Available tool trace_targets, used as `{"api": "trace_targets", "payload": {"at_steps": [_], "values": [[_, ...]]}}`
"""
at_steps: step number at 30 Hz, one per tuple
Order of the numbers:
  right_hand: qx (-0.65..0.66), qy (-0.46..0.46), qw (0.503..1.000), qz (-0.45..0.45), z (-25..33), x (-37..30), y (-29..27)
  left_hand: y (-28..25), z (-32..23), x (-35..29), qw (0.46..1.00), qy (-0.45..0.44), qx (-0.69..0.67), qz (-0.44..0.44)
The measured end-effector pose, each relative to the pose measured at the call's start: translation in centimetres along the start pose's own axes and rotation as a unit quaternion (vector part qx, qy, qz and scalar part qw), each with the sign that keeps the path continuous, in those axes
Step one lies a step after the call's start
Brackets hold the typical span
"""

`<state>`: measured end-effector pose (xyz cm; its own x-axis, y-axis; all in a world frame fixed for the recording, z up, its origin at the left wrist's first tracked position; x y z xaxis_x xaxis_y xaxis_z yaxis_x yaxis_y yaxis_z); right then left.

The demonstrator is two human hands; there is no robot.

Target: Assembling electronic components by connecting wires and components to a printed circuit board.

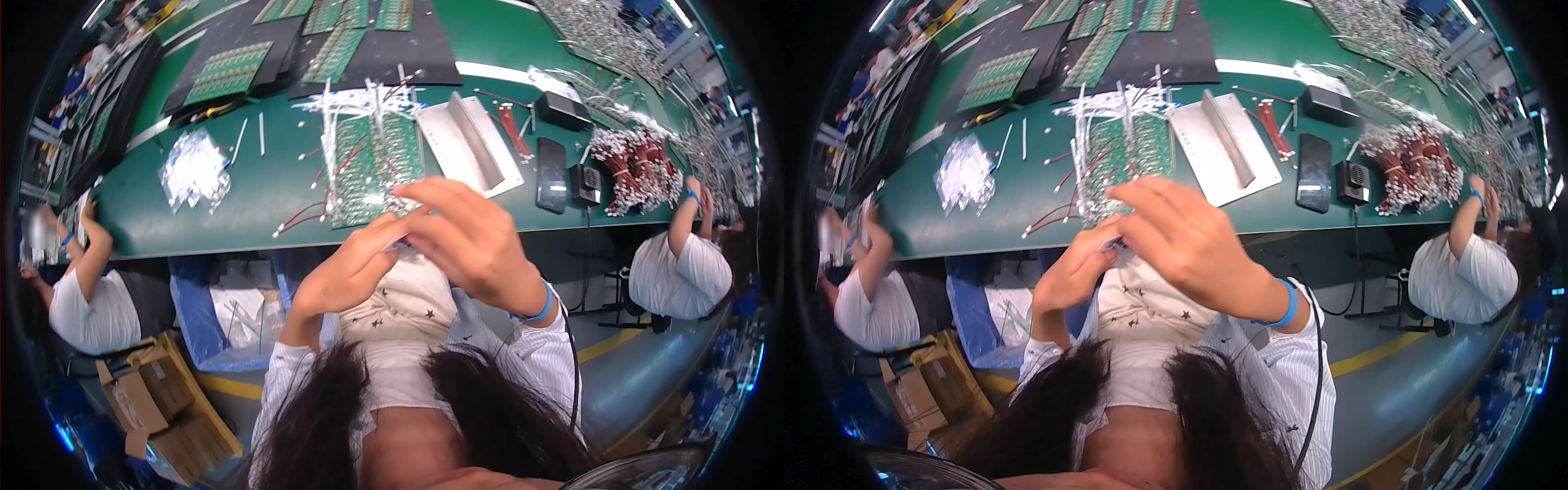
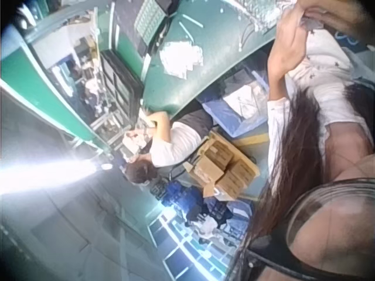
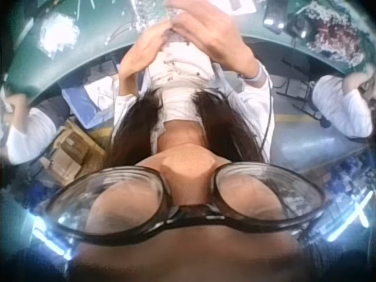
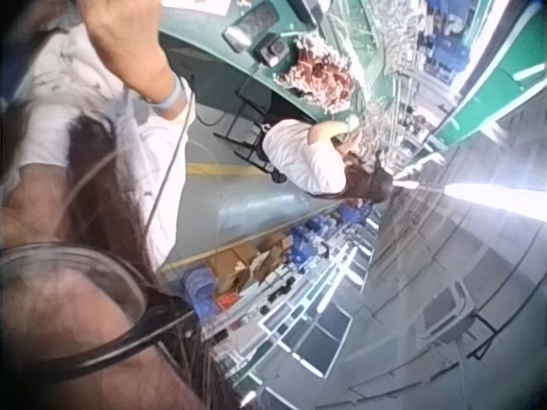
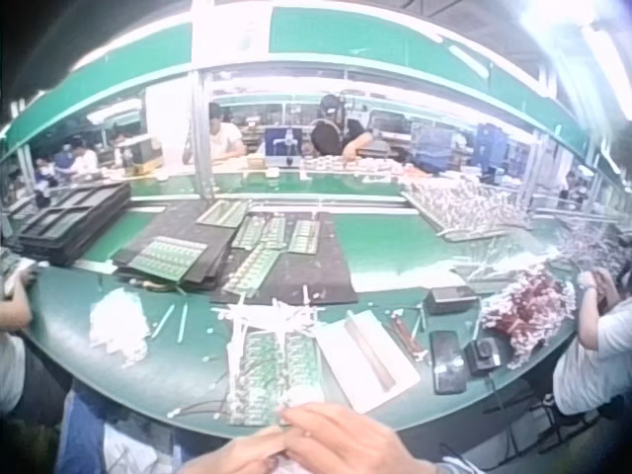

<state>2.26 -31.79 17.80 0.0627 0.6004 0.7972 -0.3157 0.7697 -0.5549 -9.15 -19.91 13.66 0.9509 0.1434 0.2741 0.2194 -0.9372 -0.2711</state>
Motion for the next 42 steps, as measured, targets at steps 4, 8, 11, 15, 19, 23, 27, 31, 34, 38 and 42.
{"api": "trace_targets", "payload": {"at_steps": [4, 8, 11, 15, 19, 23, 27, 31, 34, 38, 42], "values": [[0.024, -0.002, 0.999, 0.032, 0.0, -0.5, 0.2, 0.2, 0.9, -0.2, 1.0, -0.027, -0.006, 0.006], [0.034, 0.048, 0.998, 0.017, -0.2, -1.2, 0.2, 0.6, 1.2, 0.1, 0.998, -0.052, -0.031, 0.007], [0.04, 0.051, 0.997, 0.046, -0.9, -1.5, 0.4, 1.0, 2.3, 0.2, 0.999, -0.023, -0.016, -0.018], [0.026, 0.066, 0.995, 0.072, -1.1, -2.0, 0.7, 1.0, 2.1, 0.0, 0.999, -0.034, 0.026, -0.001], [0.045, 0.084, 0.991, 0.095, -1.5, -2.4, 0.9, 1.2, 1.9, -0.2, 0.997, -0.028, 0.066, 0.01], [0.062, 0.084, 0.991, 0.084, -1.0, -2.2, 0.6, 1.2, 0.6, -0.3, 0.994, -0.06, 0.09, 0.024], [0.06, 0.066, 0.993, 0.078, -0.5, -2.2, 0.5, 1.0, -0.2, -0.2, 0.994, -0.065, 0.086, 0.027], [0.026, 0.039, 0.996, 0.071, 0.0, -2.0, 0.2, 0.9, -0.2, -0.5, 0.992, -0.057, 0.104, 0.049], [0.021, 0.026, 0.997, 0.065, 0.2, -2.0, 0.4, 0.8, -0.3, -0.8, 0.991, -0.047, 0.111, 0.051], [0.059, 0.024, 0.994, 0.086, 0.0, -1.9, 0.3, 0.9, 0.1, -0.7, 0.992, -0.005, 0.111, 0.056], [0.099, 0.011, 0.989, 0.106, 0.5, -1.4, 0.1, 1.2, -0.2, -1.5, 0.991, -0.04, 0.121, 0.034]]}}
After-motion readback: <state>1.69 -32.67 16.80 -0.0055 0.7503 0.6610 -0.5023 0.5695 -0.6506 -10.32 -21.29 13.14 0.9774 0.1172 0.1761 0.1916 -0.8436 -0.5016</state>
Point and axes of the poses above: each hand's wrist, its own x-axis towards the middle knuckle, its own y-axis out of the palm, z = x × y, the point moved 2 cm from there along x, towards the middle knuckle, and after that the axes turned 10 degrees about -z, right-handed, at the moved point
